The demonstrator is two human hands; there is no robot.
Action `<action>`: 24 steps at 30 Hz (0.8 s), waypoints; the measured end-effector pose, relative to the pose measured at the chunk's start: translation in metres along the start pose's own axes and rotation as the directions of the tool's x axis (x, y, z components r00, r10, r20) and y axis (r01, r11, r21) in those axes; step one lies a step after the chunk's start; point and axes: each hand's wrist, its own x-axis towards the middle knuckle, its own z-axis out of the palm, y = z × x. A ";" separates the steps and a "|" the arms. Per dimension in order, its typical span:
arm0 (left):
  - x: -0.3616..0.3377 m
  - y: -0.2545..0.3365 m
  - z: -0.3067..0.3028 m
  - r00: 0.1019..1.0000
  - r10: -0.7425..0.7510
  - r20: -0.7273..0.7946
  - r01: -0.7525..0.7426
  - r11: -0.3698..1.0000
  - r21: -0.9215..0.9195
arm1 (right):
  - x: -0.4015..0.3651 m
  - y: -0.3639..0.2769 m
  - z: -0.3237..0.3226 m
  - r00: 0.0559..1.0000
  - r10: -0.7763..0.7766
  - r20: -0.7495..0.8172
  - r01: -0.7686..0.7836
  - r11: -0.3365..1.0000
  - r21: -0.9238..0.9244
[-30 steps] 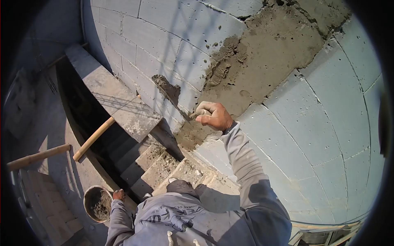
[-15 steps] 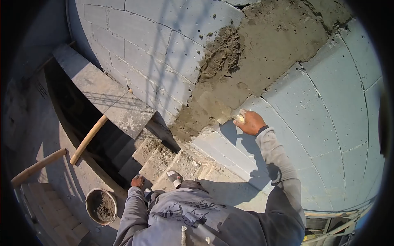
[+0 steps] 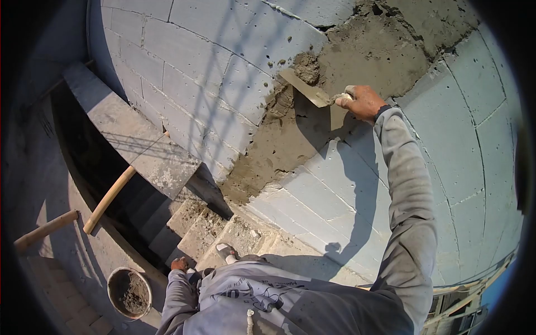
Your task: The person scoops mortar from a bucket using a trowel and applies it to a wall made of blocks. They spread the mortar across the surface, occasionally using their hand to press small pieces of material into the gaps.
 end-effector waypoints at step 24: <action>-0.012 -0.059 0.044 0.903 -0.410 0.130 0.239 0.227 -0.944 | -0.075 -0.157 0.123 0.761 -0.473 -0.445 0.489 0.868 -0.086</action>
